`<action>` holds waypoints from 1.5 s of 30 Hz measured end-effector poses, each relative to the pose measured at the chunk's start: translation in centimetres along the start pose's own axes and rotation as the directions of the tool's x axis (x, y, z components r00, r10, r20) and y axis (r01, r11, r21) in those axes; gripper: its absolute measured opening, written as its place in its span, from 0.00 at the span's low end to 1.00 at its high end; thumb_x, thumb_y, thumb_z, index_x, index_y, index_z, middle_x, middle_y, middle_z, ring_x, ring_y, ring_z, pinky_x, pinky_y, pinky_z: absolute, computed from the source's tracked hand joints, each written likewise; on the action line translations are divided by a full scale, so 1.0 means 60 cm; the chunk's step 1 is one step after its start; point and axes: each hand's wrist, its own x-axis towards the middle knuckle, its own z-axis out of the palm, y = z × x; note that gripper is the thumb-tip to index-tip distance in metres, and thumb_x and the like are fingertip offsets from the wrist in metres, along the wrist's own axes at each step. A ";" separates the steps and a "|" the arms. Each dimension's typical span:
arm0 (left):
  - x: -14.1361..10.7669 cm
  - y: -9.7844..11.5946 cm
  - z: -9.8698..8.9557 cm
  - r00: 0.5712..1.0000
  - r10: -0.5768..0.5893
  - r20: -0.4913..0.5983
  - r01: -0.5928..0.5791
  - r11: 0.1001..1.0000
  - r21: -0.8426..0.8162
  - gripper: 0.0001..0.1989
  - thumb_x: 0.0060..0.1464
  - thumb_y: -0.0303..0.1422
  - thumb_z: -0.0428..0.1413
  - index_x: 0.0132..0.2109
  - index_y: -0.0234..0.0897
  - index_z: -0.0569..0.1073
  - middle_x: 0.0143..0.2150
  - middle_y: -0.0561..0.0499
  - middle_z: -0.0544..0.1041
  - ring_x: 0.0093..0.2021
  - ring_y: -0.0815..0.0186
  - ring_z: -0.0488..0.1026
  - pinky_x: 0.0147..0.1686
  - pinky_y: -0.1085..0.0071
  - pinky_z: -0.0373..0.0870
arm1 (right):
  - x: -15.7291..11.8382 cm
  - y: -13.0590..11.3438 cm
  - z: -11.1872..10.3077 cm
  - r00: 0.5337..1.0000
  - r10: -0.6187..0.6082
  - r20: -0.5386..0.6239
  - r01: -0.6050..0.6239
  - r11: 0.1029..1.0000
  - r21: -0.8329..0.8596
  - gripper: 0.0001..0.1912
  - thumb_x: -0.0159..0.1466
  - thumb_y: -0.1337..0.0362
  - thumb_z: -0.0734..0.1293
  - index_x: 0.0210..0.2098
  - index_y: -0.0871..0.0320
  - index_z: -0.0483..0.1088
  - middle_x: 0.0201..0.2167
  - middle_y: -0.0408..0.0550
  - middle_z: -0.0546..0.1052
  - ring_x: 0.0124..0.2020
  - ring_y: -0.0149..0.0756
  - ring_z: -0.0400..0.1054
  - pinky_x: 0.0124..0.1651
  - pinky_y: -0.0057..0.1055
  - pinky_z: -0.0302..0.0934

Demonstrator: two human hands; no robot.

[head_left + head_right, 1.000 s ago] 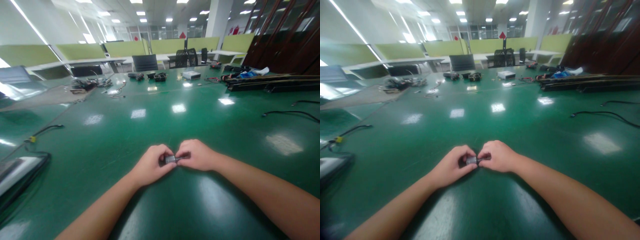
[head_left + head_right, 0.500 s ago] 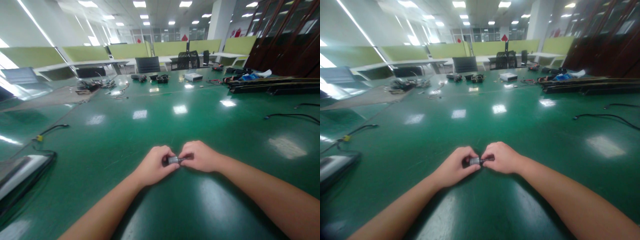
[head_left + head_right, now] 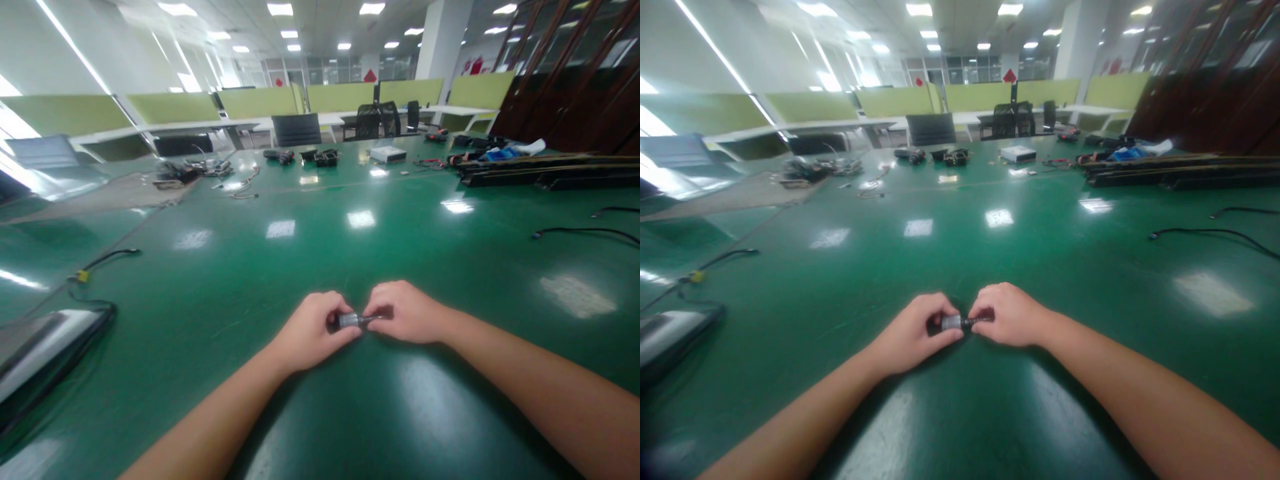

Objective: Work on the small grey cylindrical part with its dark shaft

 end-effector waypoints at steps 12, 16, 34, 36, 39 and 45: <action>0.002 -0.001 0.003 1.000 -0.010 0.001 0.010 1.000 -0.008 0.12 0.57 0.41 0.62 0.39 0.38 0.75 0.33 0.52 0.75 0.33 0.64 0.70 0.35 0.69 0.64 | -0.013 0.012 -0.025 0.995 0.073 0.066 -0.072 0.997 -0.023 0.04 0.59 0.66 0.72 0.35 0.57 0.80 0.32 0.45 0.78 0.34 0.33 0.71 0.39 0.30 0.61; -0.002 0.006 0.001 1.000 -0.001 0.007 0.001 1.000 -0.007 0.12 0.57 0.42 0.62 0.39 0.37 0.74 0.33 0.52 0.75 0.33 0.65 0.70 0.35 0.69 0.64 | -0.028 0.027 -0.053 0.977 0.182 0.113 -0.185 0.983 0.015 0.05 0.57 0.66 0.73 0.34 0.57 0.80 0.31 0.44 0.78 0.31 0.32 0.70 0.35 0.28 0.62; -0.005 0.010 0.002 1.000 -0.011 0.012 0.011 1.000 0.009 0.13 0.57 0.43 0.61 0.40 0.37 0.74 0.33 0.53 0.74 0.33 0.65 0.70 0.36 0.69 0.63 | -0.033 0.031 -0.058 0.971 0.196 0.137 -0.210 0.973 0.097 0.06 0.56 0.65 0.74 0.34 0.58 0.81 0.29 0.44 0.77 0.30 0.31 0.69 0.33 0.27 0.62; -0.003 0.007 0.004 1.000 -0.010 0.013 0.010 1.000 0.015 0.12 0.57 0.42 0.61 0.40 0.38 0.74 0.33 0.53 0.74 0.33 0.64 0.69 0.36 0.69 0.63 | -0.030 0.028 -0.051 0.973 0.183 0.141 -0.200 0.973 0.117 0.06 0.57 0.64 0.74 0.35 0.58 0.81 0.29 0.44 0.77 0.29 0.31 0.69 0.32 0.27 0.61; -0.001 0.003 0.005 1.000 -0.011 0.005 0.011 1.000 0.014 0.12 0.56 0.41 0.62 0.40 0.38 0.75 0.33 0.53 0.74 0.33 0.64 0.69 0.35 0.69 0.63 | -0.019 0.017 -0.030 0.984 0.150 0.099 -0.160 0.981 0.109 0.08 0.59 0.62 0.73 0.36 0.58 0.81 0.31 0.45 0.78 0.31 0.31 0.70 0.34 0.28 0.61; 0.001 0.000 0.004 1.000 0.011 -0.010 -0.011 1.000 -0.004 0.11 0.53 0.37 0.64 0.40 0.38 0.74 0.34 0.53 0.75 0.34 0.64 0.70 0.36 0.68 0.63 | 0.004 -0.005 0.011 1.000 -0.014 0.004 0.014 0.999 -0.038 0.06 0.61 0.65 0.71 0.37 0.58 0.80 0.31 0.46 0.78 0.35 0.34 0.69 0.40 0.31 0.59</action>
